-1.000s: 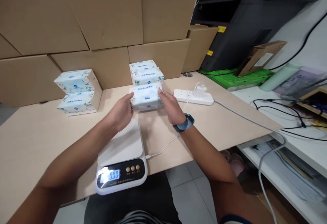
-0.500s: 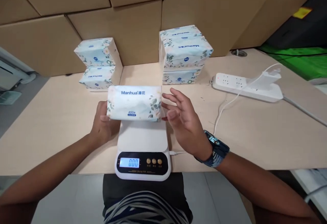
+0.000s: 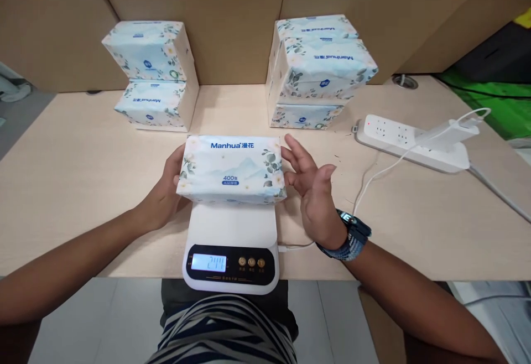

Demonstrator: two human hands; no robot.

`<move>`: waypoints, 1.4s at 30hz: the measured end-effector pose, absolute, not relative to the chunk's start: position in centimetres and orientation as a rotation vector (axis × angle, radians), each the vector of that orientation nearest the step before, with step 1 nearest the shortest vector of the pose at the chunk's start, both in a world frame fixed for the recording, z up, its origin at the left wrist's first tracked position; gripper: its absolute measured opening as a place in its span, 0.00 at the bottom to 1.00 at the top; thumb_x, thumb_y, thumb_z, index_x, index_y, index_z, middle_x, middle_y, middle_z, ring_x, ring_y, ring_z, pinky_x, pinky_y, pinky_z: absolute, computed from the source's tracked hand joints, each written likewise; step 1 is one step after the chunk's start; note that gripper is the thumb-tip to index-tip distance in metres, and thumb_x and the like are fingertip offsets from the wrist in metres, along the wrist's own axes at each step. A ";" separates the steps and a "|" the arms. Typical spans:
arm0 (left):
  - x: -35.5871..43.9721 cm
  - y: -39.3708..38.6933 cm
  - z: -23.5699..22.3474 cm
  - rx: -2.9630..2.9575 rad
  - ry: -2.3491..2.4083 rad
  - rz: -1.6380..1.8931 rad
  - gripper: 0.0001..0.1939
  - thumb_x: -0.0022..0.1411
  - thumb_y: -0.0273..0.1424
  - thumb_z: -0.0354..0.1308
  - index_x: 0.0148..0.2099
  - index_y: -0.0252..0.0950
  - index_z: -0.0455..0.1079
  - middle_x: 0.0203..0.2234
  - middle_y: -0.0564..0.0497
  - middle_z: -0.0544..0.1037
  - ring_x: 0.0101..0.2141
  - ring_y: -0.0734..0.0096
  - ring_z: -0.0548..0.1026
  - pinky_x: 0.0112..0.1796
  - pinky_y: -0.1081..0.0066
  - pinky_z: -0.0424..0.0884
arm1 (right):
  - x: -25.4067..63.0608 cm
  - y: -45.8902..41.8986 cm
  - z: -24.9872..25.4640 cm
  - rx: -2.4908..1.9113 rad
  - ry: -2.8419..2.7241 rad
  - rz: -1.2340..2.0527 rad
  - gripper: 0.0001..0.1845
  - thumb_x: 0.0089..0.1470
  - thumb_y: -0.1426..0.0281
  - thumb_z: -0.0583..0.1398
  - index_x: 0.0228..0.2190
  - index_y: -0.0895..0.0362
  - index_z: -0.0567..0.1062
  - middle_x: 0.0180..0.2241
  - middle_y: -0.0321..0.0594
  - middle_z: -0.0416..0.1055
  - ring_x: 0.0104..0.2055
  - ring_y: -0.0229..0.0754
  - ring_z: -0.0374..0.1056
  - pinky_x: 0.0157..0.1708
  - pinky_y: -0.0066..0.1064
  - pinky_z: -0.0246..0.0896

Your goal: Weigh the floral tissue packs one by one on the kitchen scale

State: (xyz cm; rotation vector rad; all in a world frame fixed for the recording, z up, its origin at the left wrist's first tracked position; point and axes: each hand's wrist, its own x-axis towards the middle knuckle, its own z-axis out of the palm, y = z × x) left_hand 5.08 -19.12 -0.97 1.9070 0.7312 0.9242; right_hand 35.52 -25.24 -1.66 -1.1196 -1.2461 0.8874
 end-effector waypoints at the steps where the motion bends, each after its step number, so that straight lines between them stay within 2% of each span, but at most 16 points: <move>1: 5.2 -19.1 -0.8 1.908 0.660 0.895 0.36 0.78 0.58 0.44 0.79 0.51 0.49 0.76 0.38 0.62 0.71 0.46 0.68 0.66 0.42 0.73 | 35.4 -25.2 -1.7 -1.094 -1.242 0.907 0.47 0.63 0.28 0.44 0.69 0.39 0.70 0.62 0.45 0.78 0.54 0.53 0.80 0.43 0.44 0.82; 3: 5.4 -19.2 -0.5 1.948 0.535 0.885 0.36 0.78 0.58 0.44 0.80 0.52 0.49 0.75 0.39 0.63 0.70 0.44 0.68 0.66 0.41 0.72 | 35.2 -25.2 -1.7 -1.056 -1.220 0.923 0.46 0.63 0.28 0.46 0.70 0.37 0.67 0.60 0.43 0.79 0.53 0.53 0.82 0.43 0.45 0.83; 6: 5.4 -19.1 -0.6 2.009 0.498 0.923 0.35 0.80 0.56 0.42 0.81 0.53 0.47 0.73 0.39 0.67 0.66 0.46 0.73 0.60 0.44 0.76 | 34.9 -25.2 -1.8 -1.036 -1.195 0.898 0.45 0.64 0.30 0.49 0.70 0.39 0.67 0.58 0.42 0.81 0.51 0.51 0.83 0.44 0.45 0.84; 9: 5.4 -19.0 -0.8 1.995 0.525 0.931 0.31 0.82 0.50 0.41 0.81 0.53 0.47 0.71 0.40 0.70 0.62 0.50 0.77 0.56 0.49 0.79 | 34.9 -25.4 -1.8 -1.074 -1.240 0.818 0.41 0.66 0.33 0.52 0.69 0.41 0.69 0.58 0.42 0.81 0.57 0.51 0.81 0.52 0.47 0.83; 13: 5.7 -19.0 -0.3 1.998 0.538 0.931 0.30 0.81 0.52 0.40 0.75 0.47 0.60 0.65 0.39 0.76 0.57 0.50 0.80 0.53 0.52 0.79 | 35.4 -26.2 -1.5 -1.183 -1.380 0.645 0.31 0.70 0.44 0.57 0.64 0.45 0.76 0.63 0.43 0.77 0.66 0.53 0.74 0.65 0.53 0.74; 16: 6.0 -18.9 0.3 2.035 0.560 0.938 0.30 0.81 0.54 0.38 0.68 0.43 0.68 0.58 0.39 0.81 0.52 0.54 0.81 0.51 0.54 0.79 | 35.6 -26.6 -1.2 -1.208 -1.425 0.577 0.28 0.71 0.47 0.58 0.64 0.44 0.77 0.63 0.42 0.77 0.65 0.51 0.75 0.65 0.52 0.74; 20: 6.1 -18.8 0.4 2.109 0.565 0.937 0.29 0.83 0.48 0.35 0.62 0.42 0.73 0.49 0.42 0.84 0.44 0.59 0.81 0.46 0.56 0.78 | 35.6 -26.8 -0.9 -1.221 -1.461 0.541 0.30 0.69 0.45 0.59 0.65 0.41 0.76 0.62 0.40 0.78 0.64 0.51 0.75 0.63 0.52 0.75; 22: 5.9 -18.9 0.3 2.166 0.649 0.931 0.30 0.83 0.49 0.34 0.62 0.43 0.74 0.48 0.42 0.84 0.48 0.57 0.81 0.55 0.52 0.77 | 35.5 -26.8 -0.6 -1.241 -1.472 0.526 0.30 0.69 0.44 0.59 0.65 0.41 0.76 0.62 0.40 0.79 0.63 0.53 0.76 0.62 0.53 0.75; 24: 5.8 -19.0 0.3 2.206 0.740 0.911 0.31 0.82 0.50 0.34 0.64 0.43 0.73 0.52 0.41 0.84 0.56 0.53 0.80 0.68 0.46 0.67 | 35.4 -26.9 -0.4 -1.259 -1.471 0.543 0.30 0.69 0.45 0.59 0.65 0.41 0.77 0.61 0.41 0.80 0.63 0.54 0.76 0.62 0.54 0.74; 26: 5.7 -19.1 0.4 2.210 0.783 0.874 0.33 0.82 0.51 0.32 0.67 0.44 0.73 0.55 0.41 0.84 0.60 0.52 0.78 0.73 0.45 0.60 | 35.3 -27.0 -0.2 -1.273 -1.467 0.582 0.30 0.68 0.45 0.59 0.64 0.42 0.78 0.62 0.42 0.79 0.63 0.56 0.75 0.64 0.56 0.71; 27: 5.7 -19.2 0.5 2.203 0.789 0.861 0.34 0.81 0.52 0.32 0.67 0.45 0.73 0.56 0.42 0.84 0.61 0.52 0.78 0.74 0.45 0.59 | 35.2 -27.0 -0.1 -1.280 -1.459 0.601 0.31 0.68 0.44 0.59 0.64 0.42 0.78 0.62 0.43 0.79 0.64 0.57 0.75 0.65 0.57 0.69; 31: 5.9 -19.2 0.7 2.164 0.802 0.860 0.35 0.80 0.55 0.33 0.63 0.46 0.77 0.51 0.42 0.85 0.56 0.50 0.79 0.66 0.43 0.69 | 35.2 -27.0 0.3 -1.296 -1.438 0.625 0.32 0.65 0.42 0.62 0.63 0.42 0.80 0.62 0.43 0.79 0.63 0.59 0.74 0.65 0.59 0.66; 34: 6.1 -19.1 0.9 2.162 0.783 0.873 0.35 0.81 0.53 0.33 0.61 0.44 0.78 0.46 0.42 0.84 0.50 0.52 0.80 0.57 0.46 0.75 | 35.2 -27.0 0.8 -1.308 -1.479 0.568 0.32 0.65 0.42 0.61 0.62 0.43 0.81 0.58 0.45 0.81 0.58 0.56 0.76 0.59 0.55 0.70; 38: 6.2 -19.1 1.1 2.154 0.735 0.873 0.34 0.82 0.52 0.33 0.58 0.44 0.79 0.42 0.42 0.84 0.43 0.55 0.80 0.49 0.47 0.78 | 35.4 -26.9 0.7 -1.326 -1.516 0.524 0.32 0.67 0.42 0.60 0.63 0.44 0.81 0.53 0.47 0.82 0.52 0.54 0.78 0.52 0.50 0.73; 40: 6.2 -19.2 0.9 2.033 0.740 0.843 0.36 0.81 0.55 0.33 0.61 0.44 0.77 0.46 0.41 0.84 0.47 0.52 0.81 0.48 0.48 0.80 | 35.4 -26.8 0.3 -1.302 -1.500 0.491 0.35 0.67 0.38 0.56 0.63 0.43 0.81 0.57 0.47 0.80 0.55 0.55 0.77 0.52 0.49 0.74; 42: 6.0 -19.3 0.4 1.854 0.785 0.880 0.39 0.78 0.60 0.33 0.67 0.45 0.73 0.55 0.41 0.83 0.60 0.48 0.79 0.53 0.47 0.81 | 35.4 -26.6 -0.3 -1.260 -1.435 0.494 0.40 0.67 0.33 0.50 0.64 0.40 0.79 0.65 0.45 0.74 0.61 0.56 0.75 0.56 0.49 0.75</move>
